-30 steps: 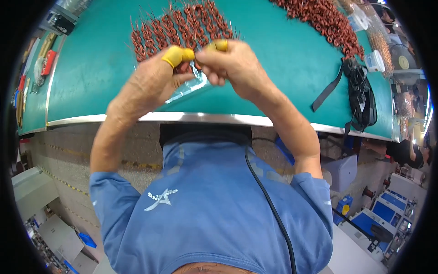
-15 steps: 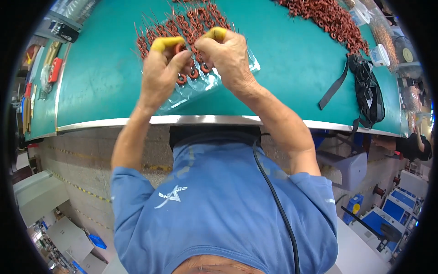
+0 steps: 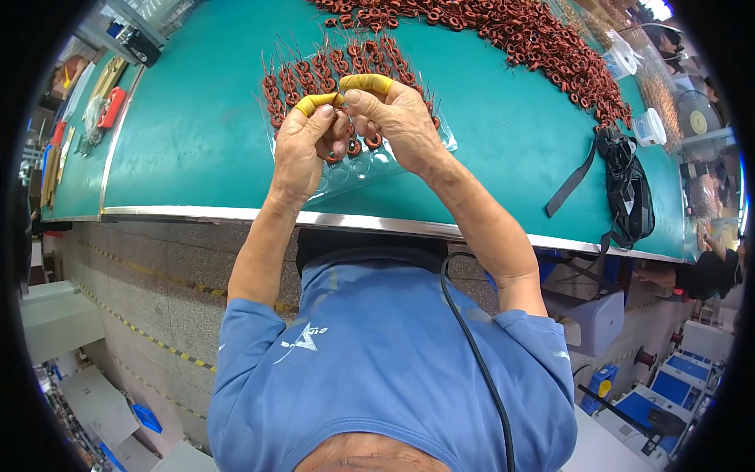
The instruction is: The person is manually assembling small copper coils by placing them into a plastic grid tray at a factory workbench.
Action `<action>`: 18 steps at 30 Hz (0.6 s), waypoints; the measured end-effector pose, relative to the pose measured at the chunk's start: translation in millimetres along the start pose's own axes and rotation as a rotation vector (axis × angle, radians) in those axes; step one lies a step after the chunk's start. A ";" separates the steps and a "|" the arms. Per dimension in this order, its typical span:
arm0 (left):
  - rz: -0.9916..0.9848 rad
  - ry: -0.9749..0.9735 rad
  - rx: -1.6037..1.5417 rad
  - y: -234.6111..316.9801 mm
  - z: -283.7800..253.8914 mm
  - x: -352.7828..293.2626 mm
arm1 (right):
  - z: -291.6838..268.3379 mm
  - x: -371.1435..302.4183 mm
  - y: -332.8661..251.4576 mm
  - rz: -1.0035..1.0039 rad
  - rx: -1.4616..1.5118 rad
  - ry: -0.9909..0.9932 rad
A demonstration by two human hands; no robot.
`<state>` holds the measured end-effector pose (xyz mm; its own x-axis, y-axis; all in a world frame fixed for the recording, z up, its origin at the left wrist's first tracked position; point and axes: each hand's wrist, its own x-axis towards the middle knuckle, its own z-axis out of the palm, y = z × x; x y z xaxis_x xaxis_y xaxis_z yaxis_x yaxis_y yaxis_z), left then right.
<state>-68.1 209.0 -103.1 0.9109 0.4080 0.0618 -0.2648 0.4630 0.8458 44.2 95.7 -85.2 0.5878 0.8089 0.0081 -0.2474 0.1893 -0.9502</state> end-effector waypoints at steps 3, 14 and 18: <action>-0.019 0.025 -0.085 -2.4 3.6 0.5 | 1.1 0.9 -1.5 -0.089 -0.135 0.036; 0.270 0.016 0.695 11.0 -4.0 8.2 | -2.5 11.3 -22.6 -0.198 -0.511 -0.073; 0.392 0.109 0.779 23.9 -11.0 -29.4 | -41.2 7.7 -72.4 0.039 -0.869 -0.063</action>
<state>-104.7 216.7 -90.6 0.7535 0.5165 0.4068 -0.2247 -0.3792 0.8976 98.4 65.2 -29.1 0.5413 0.8400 -0.0370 0.4236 -0.3105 -0.8509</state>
